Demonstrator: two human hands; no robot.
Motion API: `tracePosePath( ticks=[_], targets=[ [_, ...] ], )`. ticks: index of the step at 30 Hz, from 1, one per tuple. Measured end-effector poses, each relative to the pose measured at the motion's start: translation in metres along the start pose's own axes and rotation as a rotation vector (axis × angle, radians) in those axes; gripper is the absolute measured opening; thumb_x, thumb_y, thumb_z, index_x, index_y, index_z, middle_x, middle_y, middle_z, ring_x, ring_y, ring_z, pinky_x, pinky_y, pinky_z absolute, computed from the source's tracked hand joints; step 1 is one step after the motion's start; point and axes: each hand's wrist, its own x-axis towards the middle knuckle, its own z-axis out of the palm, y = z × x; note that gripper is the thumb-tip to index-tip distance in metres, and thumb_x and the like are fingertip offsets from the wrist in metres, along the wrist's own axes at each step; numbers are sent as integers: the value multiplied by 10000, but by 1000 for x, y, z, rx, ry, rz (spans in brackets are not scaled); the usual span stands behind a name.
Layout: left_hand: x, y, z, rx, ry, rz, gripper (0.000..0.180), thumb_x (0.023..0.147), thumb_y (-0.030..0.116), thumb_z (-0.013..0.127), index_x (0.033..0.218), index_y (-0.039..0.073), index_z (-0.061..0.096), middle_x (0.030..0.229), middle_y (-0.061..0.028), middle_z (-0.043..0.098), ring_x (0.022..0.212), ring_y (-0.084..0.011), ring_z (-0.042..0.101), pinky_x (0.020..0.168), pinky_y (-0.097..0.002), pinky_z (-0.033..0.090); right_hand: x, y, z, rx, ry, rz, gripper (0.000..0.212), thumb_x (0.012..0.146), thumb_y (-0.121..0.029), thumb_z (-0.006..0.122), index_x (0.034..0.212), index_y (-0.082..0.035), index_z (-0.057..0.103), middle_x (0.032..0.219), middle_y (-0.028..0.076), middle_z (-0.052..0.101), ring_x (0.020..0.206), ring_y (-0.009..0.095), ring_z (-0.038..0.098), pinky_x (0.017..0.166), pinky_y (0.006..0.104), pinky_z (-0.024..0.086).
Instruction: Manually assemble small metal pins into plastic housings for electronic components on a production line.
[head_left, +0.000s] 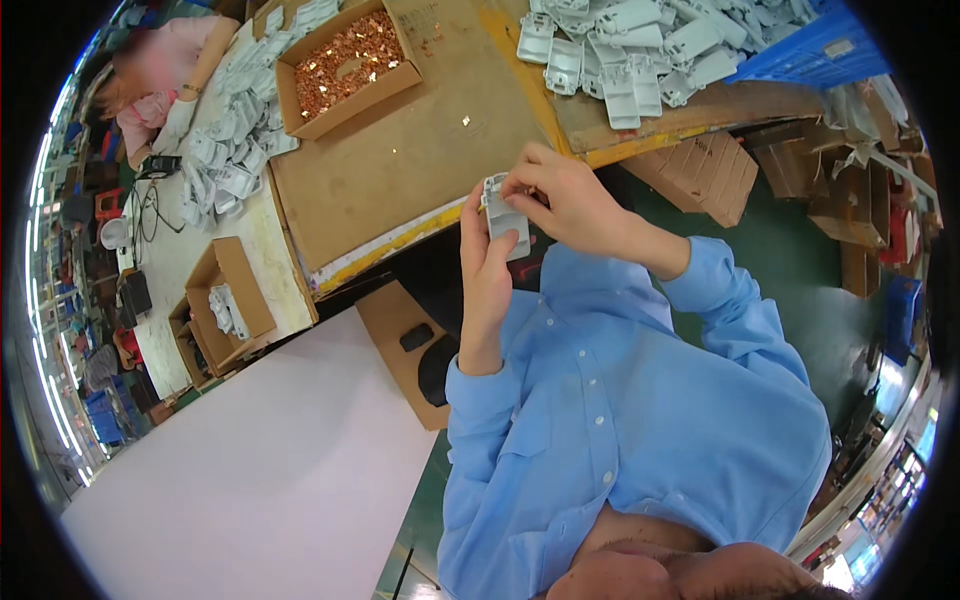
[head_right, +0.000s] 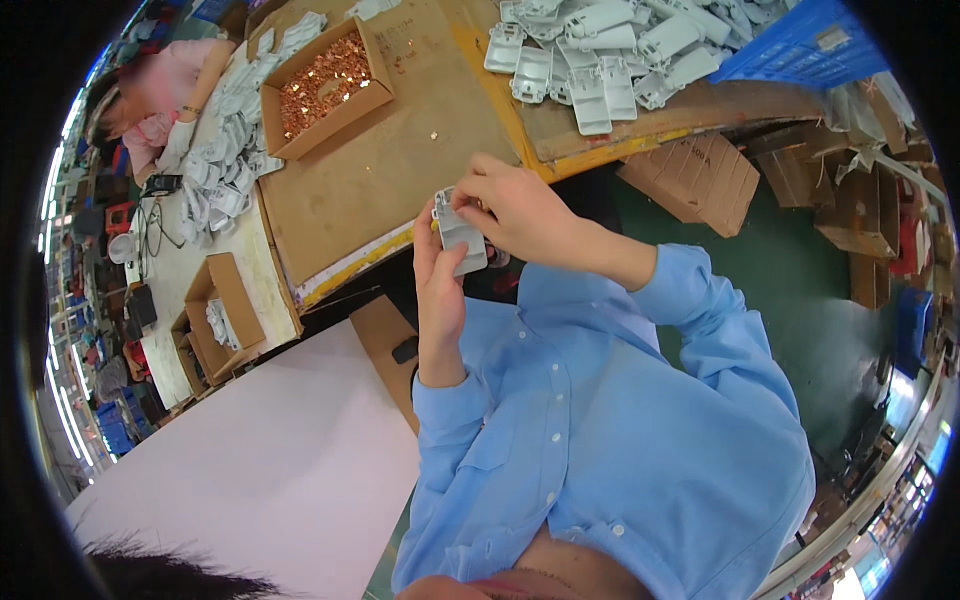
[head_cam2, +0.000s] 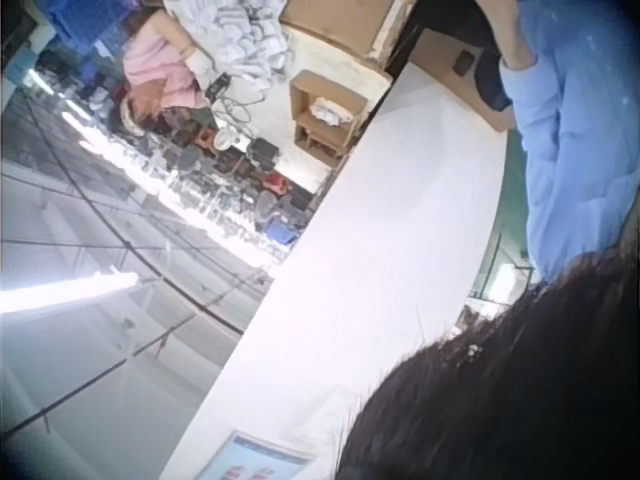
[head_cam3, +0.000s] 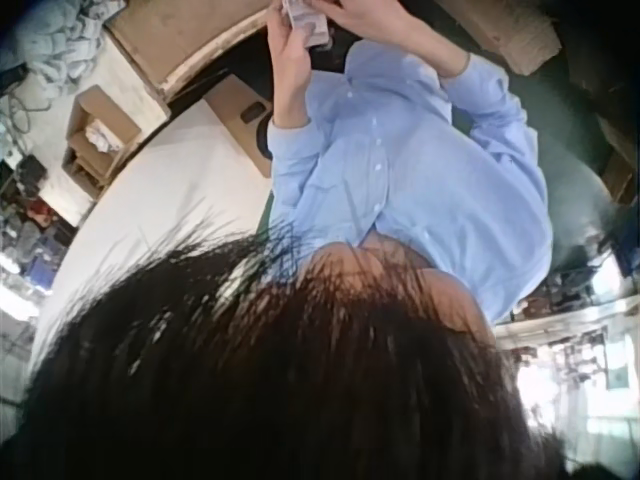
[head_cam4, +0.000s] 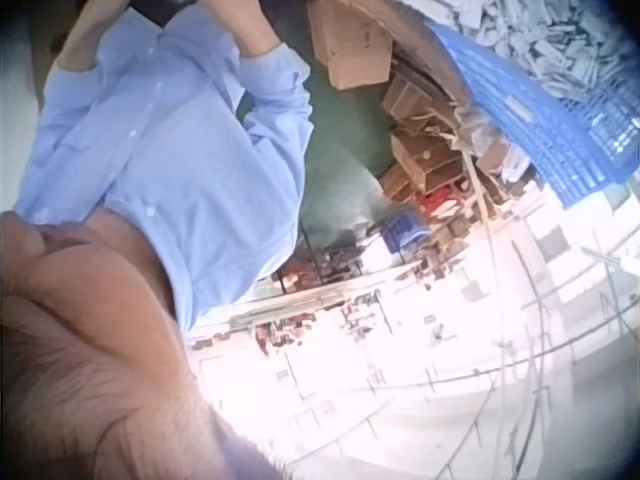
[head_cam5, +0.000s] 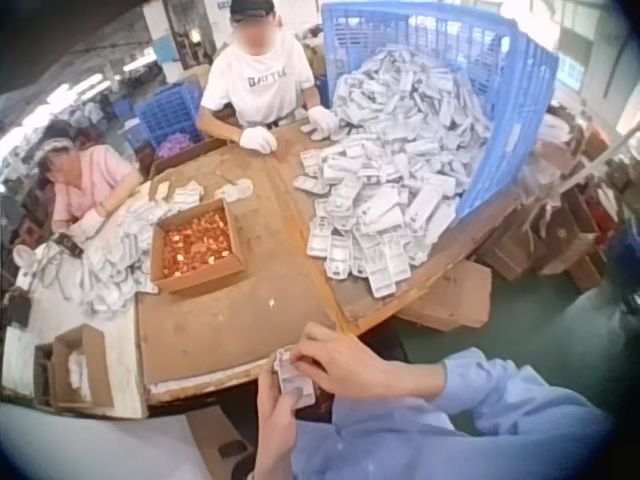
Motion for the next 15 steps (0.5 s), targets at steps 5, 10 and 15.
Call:
tracePosePath(
  ticks=[5,10,15],
  targets=[
    [1,-4,4,43,22,97,539,894,34,437,1422,66,336,1253,-84,505,1038,-127,532,833,-253,470,3,6,-1,45,-15,19,107,821,-62,691,893,-34,618,816,57,484,637,170,500,566,293,412],
    [2,-6,15,58,79,122,490,916,60,434,1401,55,363,1234,-81,516,1024,-115,530,825,-248,465,5,-1,-5,158,74,126,173,801,-67,714,898,-39,573,788,15,461,615,104,444,529,258,366],
    [-1,-11,20,148,217,213,370,978,122,436,1334,25,453,1107,-77,604,875,-106,590,727,-230,495,-3,-9,-6,150,0,276,232,790,-129,713,942,-51,556,805,65,554,616,167,526,553,302,443]
  ],
)
